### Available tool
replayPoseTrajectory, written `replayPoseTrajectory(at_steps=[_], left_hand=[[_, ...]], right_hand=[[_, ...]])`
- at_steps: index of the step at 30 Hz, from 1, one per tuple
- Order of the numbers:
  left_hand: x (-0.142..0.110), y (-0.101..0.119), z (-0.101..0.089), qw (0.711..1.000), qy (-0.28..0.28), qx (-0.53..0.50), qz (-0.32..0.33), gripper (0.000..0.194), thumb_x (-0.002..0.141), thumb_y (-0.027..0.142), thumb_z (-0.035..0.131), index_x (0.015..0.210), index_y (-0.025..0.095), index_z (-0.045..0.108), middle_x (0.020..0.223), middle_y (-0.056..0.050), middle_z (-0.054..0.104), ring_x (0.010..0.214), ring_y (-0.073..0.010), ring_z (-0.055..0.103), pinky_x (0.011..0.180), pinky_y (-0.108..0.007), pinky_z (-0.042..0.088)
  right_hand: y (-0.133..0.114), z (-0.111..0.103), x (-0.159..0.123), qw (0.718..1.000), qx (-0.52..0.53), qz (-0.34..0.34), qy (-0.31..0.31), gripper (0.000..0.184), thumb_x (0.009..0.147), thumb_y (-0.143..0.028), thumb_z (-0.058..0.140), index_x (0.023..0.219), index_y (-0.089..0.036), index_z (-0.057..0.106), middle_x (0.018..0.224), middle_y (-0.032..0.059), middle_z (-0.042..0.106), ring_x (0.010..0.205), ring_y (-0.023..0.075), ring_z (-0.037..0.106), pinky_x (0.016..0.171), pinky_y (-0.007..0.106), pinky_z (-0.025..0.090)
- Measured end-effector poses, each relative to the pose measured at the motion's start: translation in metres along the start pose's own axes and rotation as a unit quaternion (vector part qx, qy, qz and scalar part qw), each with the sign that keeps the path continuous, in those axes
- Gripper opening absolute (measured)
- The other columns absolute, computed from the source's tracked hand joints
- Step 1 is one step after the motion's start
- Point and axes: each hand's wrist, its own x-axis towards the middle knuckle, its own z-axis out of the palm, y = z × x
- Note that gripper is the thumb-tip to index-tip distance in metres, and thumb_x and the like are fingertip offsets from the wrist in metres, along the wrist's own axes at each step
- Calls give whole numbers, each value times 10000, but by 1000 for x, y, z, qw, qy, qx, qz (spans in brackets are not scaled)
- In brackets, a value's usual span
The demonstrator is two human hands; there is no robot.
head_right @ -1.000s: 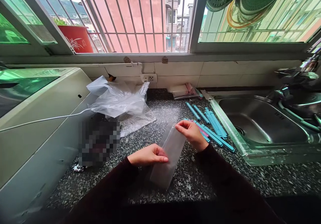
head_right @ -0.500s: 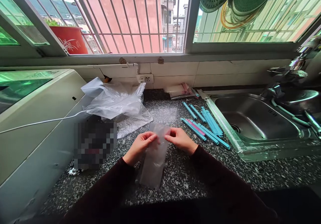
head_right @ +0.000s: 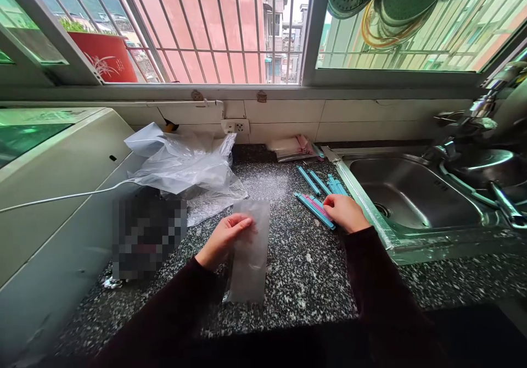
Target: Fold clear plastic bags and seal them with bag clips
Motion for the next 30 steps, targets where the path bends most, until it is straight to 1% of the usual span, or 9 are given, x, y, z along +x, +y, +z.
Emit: replayPoseTrajectory(at_steps=[3,5,9,12,15,17,23,27,30], left_hand=[[0,-1,0,1000,0,-14,-13,335,610,443,709,635,129,598,600,-12,632,460,-90,523,499,-219,401],[0,-2,-1,1000,1,-24,-20,338,611,444,710,641,128,594,607,-11,633,470,-87,520,504,-215,401],[1,-2,-1,999,12,-38,-25,363,590,445,729,718,128,606,614,-2,635,475,-83,511,506,-210,393],[2,-4,-1,998,16,-42,-32,389,576,445,740,761,129,610,611,-3,641,474,-88,511,504,-216,390],[3,-5,-1,999,17,-40,-23,388,562,446,750,734,124,617,604,-11,643,516,-99,530,540,-220,401],[3,-6,-1,999,21,-43,-18,388,553,451,756,709,123,620,601,-13,642,534,-99,534,552,-214,398],[4,-7,-2,999,19,-40,-19,381,566,465,745,648,120,604,594,-13,631,491,-80,498,527,-208,374],[4,-7,-2,999,19,-35,-10,389,565,478,736,624,120,596,584,-17,621,490,-81,491,526,-213,366],[3,-6,-2,999,23,-25,-12,398,560,491,725,620,120,594,579,-18,617,480,-80,482,515,-216,356]], right_hand=[[-1,2,-1,998,-49,13,-26,134,718,-240,515,730,-209,645,691,17,661,642,162,580,537,250,327],[-3,5,-1,997,-73,18,-28,132,711,-259,533,740,-220,655,713,19,668,636,167,581,522,253,313],[-4,10,0,995,-102,14,4,139,713,-268,545,750,-229,673,729,46,676,650,199,591,498,268,302],[-6,13,1,995,-95,-15,31,152,727,-286,547,763,-236,685,709,56,676,643,211,596,490,278,309],[-9,16,1,994,-93,-33,43,175,744,-317,538,776,-244,694,661,52,667,596,208,588,481,283,309],[-11,17,0,995,-90,-23,39,185,751,-341,538,785,-245,693,669,51,668,611,215,595,489,286,315],[-15,15,-2,996,-83,-1,42,273,780,-444,515,777,-235,691,725,80,671,661,237,597,504,298,327],[-11,17,0,994,-104,2,29,255,781,-415,522,772,-226,693,730,89,667,671,244,599,511,303,335],[-3,21,5,993,-108,-22,50,319,772,-487,513,729,-221,684,681,98,654,598,238,585,482,303,323]])
